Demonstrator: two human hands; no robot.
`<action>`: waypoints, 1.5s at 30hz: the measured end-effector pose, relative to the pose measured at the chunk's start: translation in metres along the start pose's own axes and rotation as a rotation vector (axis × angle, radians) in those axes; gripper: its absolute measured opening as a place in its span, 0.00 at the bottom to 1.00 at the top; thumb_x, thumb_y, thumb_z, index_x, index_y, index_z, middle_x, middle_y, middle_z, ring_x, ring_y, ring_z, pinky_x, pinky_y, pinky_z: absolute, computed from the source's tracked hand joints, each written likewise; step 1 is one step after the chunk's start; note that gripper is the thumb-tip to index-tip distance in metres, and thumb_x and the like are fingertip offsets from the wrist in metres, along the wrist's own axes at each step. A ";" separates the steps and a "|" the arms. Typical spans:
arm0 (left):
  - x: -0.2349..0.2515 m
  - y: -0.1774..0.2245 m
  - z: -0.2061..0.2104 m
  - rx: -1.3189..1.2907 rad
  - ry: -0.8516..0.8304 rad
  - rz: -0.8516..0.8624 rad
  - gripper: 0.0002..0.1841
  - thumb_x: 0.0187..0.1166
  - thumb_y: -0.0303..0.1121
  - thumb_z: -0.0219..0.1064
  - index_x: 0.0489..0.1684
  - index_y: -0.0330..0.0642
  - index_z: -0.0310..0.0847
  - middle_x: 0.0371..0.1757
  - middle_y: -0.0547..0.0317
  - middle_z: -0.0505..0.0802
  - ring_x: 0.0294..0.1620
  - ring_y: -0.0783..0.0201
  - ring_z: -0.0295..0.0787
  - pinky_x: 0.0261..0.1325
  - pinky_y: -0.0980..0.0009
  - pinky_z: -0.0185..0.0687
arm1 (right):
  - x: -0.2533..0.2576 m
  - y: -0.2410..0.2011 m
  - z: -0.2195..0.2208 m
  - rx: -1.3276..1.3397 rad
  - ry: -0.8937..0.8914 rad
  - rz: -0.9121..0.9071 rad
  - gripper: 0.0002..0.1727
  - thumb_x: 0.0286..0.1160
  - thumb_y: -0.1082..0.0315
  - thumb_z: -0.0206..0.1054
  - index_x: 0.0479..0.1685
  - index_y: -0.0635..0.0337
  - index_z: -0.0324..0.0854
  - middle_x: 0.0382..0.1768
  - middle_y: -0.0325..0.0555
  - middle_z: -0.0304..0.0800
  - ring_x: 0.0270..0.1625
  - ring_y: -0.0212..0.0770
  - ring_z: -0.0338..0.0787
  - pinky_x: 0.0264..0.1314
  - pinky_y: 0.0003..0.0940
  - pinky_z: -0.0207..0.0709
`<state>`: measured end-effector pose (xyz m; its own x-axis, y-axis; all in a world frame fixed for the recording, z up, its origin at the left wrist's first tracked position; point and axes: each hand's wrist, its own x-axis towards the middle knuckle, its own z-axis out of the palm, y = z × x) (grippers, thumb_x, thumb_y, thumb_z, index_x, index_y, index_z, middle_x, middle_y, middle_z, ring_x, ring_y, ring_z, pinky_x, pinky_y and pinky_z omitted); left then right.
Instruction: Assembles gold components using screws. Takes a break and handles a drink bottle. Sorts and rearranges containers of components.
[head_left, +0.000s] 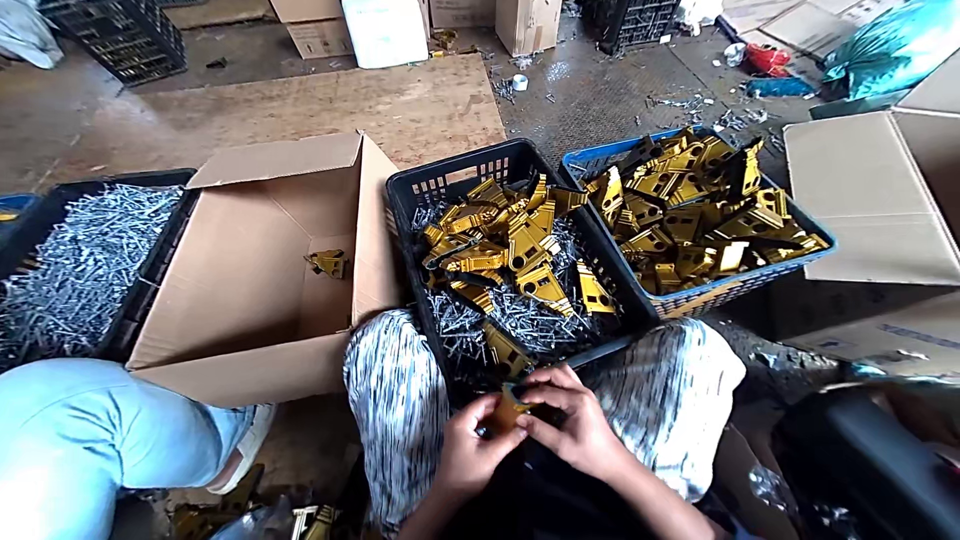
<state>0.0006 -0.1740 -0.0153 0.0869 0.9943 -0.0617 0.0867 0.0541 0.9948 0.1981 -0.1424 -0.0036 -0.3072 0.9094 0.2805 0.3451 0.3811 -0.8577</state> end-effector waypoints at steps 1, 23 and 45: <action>-0.001 -0.006 0.002 -0.028 -0.010 -0.016 0.25 0.63 0.32 0.83 0.59 0.31 0.85 0.48 0.55 0.97 0.48 0.66 0.95 0.55 0.68 0.93 | -0.001 0.001 0.003 -0.013 -0.013 0.019 0.12 0.69 0.51 0.76 0.36 0.48 0.96 0.56 0.38 0.92 0.65 0.38 0.82 0.70 0.40 0.73; 0.017 -0.034 0.022 -0.546 0.029 -0.551 0.12 0.79 0.24 0.70 0.55 0.27 0.85 0.47 0.49 0.95 0.46 0.62 0.93 0.55 0.66 0.90 | 0.071 0.030 0.000 -0.208 -0.786 0.026 0.16 0.81 0.61 0.68 0.36 0.67 0.88 0.43 0.57 0.91 0.61 0.56 0.85 0.73 0.53 0.70; 0.012 -0.033 0.019 -0.451 0.118 -0.617 0.12 0.82 0.31 0.69 0.53 0.29 0.86 0.38 0.48 0.95 0.36 0.60 0.93 0.40 0.65 0.90 | 0.088 0.015 0.011 -0.234 -0.894 0.275 0.15 0.83 0.58 0.66 0.44 0.62 0.90 0.44 0.55 0.92 0.54 0.52 0.88 0.63 0.58 0.74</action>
<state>0.0179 -0.1653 -0.0505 0.0457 0.7736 -0.6320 -0.3296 0.6089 0.7215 0.1665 -0.0588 0.0030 -0.7177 0.5454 -0.4329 0.6445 0.2851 -0.7094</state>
